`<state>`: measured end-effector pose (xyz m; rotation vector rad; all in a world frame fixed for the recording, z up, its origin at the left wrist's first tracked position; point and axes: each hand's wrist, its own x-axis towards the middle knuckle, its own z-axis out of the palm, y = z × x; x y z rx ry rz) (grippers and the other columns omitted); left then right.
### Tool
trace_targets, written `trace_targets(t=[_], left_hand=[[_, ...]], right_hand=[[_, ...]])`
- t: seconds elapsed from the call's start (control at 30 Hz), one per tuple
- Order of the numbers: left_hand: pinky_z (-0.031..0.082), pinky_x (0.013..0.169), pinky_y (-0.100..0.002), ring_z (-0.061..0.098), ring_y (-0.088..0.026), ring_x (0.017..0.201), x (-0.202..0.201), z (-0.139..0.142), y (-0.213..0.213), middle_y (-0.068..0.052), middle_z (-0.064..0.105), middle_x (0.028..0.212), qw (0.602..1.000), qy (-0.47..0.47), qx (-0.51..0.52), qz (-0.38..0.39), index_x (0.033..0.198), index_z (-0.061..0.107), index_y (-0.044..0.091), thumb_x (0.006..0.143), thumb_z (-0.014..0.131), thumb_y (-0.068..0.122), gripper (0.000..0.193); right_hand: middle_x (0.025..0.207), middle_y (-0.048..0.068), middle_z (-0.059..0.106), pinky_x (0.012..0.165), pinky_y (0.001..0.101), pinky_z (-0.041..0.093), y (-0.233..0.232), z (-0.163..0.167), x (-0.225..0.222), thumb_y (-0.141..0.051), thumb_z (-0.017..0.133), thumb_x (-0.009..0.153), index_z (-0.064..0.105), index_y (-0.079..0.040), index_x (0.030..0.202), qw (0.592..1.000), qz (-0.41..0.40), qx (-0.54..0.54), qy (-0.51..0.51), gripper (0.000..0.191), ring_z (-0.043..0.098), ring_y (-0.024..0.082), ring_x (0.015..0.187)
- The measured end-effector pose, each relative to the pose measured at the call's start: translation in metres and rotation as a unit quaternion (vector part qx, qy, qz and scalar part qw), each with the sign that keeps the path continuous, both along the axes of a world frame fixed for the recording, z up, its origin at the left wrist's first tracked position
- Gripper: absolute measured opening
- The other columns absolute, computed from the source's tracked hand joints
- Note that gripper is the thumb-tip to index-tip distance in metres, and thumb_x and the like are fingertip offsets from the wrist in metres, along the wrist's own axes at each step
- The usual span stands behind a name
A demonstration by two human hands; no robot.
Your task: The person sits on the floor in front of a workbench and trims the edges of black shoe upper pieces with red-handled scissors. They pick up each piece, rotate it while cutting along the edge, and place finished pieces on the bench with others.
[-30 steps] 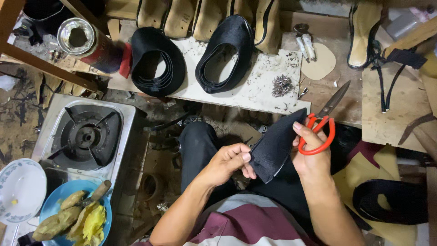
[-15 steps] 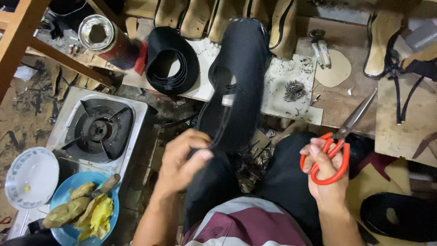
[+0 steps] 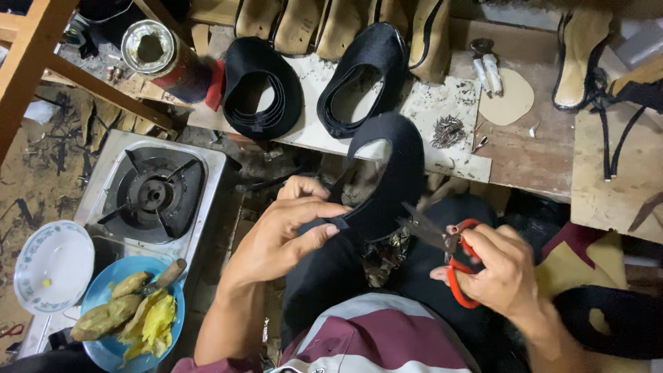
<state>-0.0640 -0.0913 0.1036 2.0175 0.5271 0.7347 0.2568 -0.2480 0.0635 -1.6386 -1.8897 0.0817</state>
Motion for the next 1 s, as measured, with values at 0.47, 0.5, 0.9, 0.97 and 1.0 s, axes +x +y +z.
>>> trace_targets(t=[0.47, 0.5, 0.9, 0.97, 1.0], left_hand=[[0.050, 0.096, -0.025, 0.063, -0.009, 0.107, 0.024, -0.040, 0.010, -0.005, 0.072, 0.118, 0.918, -0.057, -0.372, -0.125, 0.138, 0.063, -0.002, 0.094, 0.067, -0.006, 0.044], [0.050, 0.095, -0.025, 0.063, -0.010, 0.105, 0.024, -0.040, 0.011, -0.006, 0.072, 0.117, 0.913, -0.063, -0.383, -0.126, 0.141, 0.060, -0.002, 0.095, 0.066, -0.006, 0.047], [0.050, 0.095, -0.026, 0.061, -0.010, 0.102, 0.031, -0.038, 0.016, -0.008, 0.071, 0.114, 0.919, -0.046, -0.362, -0.153, 0.152, 0.048, -0.001, 0.095, 0.057, -0.007, 0.058], [0.050, 0.096, -0.026, 0.062, -0.011, 0.102, 0.033, -0.039, 0.015, -0.009, 0.072, 0.115, 0.918, -0.043, -0.359, -0.162, 0.153, 0.046, 0.000, 0.094, 0.056, -0.007, 0.060], [0.050, 0.097, -0.026, 0.062, -0.011, 0.103, 0.034, -0.039, 0.014, -0.009, 0.072, 0.116, 0.915, -0.046, -0.364, -0.168, 0.154, 0.045, 0.000, 0.094, 0.054, -0.007, 0.061]], right_hand=[[0.074, 0.004, 0.063, 0.063, 0.0381, 0.040, 0.013, 0.047, 0.005, -0.054, 0.091, 0.052, 0.072, -0.004, 0.100, 0.982, 0.059, 0.018, -0.181, 0.072, 0.062, 0.023, 0.064], [0.075, 0.004, 0.063, 0.063, 0.0377, 0.040, 0.012, 0.046, 0.005, -0.054, 0.091, 0.053, 0.072, -0.004, 0.100, 0.982, 0.062, 0.015, -0.179, 0.071, 0.062, 0.023, 0.064], [0.073, 0.004, 0.062, 0.059, 0.0377, 0.039, 0.010, 0.042, 0.006, -0.052, 0.091, 0.054, 0.072, -0.005, 0.100, 0.981, 0.061, 0.004, -0.184, 0.069, 0.062, 0.023, 0.061], [0.071, 0.004, 0.061, 0.058, 0.0376, 0.038, 0.011, 0.042, 0.005, -0.051, 0.091, 0.053, 0.073, -0.006, 0.098, 0.981, 0.056, -0.002, -0.184, 0.066, 0.062, 0.023, 0.060], [0.071, 0.004, 0.061, 0.058, 0.0374, 0.038, 0.011, 0.042, 0.005, -0.051, 0.091, 0.054, 0.072, -0.006, 0.097, 0.981, 0.055, -0.001, -0.184, 0.065, 0.062, 0.023, 0.060]])
